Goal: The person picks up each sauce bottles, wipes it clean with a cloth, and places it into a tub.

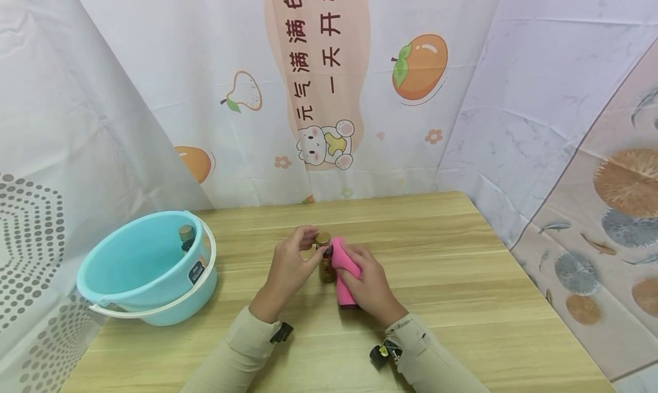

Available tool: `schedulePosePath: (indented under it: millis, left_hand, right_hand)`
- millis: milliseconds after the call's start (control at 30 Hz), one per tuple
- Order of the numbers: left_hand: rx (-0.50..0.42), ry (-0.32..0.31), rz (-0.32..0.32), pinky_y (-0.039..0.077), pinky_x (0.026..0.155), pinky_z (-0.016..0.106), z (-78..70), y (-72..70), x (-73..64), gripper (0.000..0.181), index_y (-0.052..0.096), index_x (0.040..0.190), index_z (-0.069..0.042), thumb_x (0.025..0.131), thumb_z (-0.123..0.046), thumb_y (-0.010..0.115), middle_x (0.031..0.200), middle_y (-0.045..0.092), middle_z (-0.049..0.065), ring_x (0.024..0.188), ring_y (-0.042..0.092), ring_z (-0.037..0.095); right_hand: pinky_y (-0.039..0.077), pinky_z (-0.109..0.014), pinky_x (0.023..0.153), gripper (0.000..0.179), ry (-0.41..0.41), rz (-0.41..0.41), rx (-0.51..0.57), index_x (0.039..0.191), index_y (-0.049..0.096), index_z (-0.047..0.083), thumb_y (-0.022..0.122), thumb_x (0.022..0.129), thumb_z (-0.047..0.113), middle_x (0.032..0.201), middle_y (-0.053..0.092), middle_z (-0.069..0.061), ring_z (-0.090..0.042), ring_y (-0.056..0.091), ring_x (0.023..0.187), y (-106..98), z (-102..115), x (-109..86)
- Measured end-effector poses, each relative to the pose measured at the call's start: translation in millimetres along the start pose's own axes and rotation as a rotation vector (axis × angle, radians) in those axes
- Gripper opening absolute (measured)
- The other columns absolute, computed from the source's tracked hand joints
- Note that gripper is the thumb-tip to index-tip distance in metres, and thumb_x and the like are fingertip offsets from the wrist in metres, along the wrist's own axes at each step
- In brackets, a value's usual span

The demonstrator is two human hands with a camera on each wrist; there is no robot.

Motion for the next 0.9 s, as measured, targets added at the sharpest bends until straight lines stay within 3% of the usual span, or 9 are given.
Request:
schedulePosePath:
  millis: [500,733,900]
  left_hand:
    - [0.005,0.024,-0.021,0.062,0.088,0.030,0.4,1.4,-0.9,0.040,0.063,0.126,-0.007,0.092,-0.021,0.080,0.116,0.075,0.008,0.105,0.075,0.018]
    - [0.058,-0.021,-0.037,0.061,0.079,0.033,0.5,1.7,-1.9,0.043,0.064,0.126,-0.011,0.091,-0.029,0.082,0.110,0.069,0.002,0.100,0.070,0.016]
    - [0.043,-0.026,-0.040,0.062,0.081,0.032,0.1,1.3,-1.7,0.042,0.064,0.126,-0.011,0.091,-0.027,0.082,0.111,0.069,0.002,0.097,0.070,0.015]
  right_hand:
    - [0.057,-0.036,0.087,0.050,0.117,0.062,-0.103,0.144,0.063,0.024,0.077,0.095,0.028,0.139,0.064,-0.002,-0.019,0.065,0.107,0.9,-5.4,-0.9]
    - [0.057,-0.036,0.087,0.049,0.160,0.085,-0.113,0.142,0.065,0.024,0.077,0.095,0.025,0.136,0.065,-0.002,-0.020,0.065,0.108,2.9,-9.0,-1.6]
    - [0.057,-0.036,0.088,0.050,0.157,0.088,-0.122,0.143,0.064,0.023,0.078,0.095,0.025,0.136,0.065,-0.003,-0.020,0.065,0.109,3.7,-10.1,-2.0]
Point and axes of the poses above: each hand's wrist, its own x-axis towards the middle knuckle, its own y-axis out of the palm, z = x × y, the point moved 1 cm from there along x, towards the middle knuckle
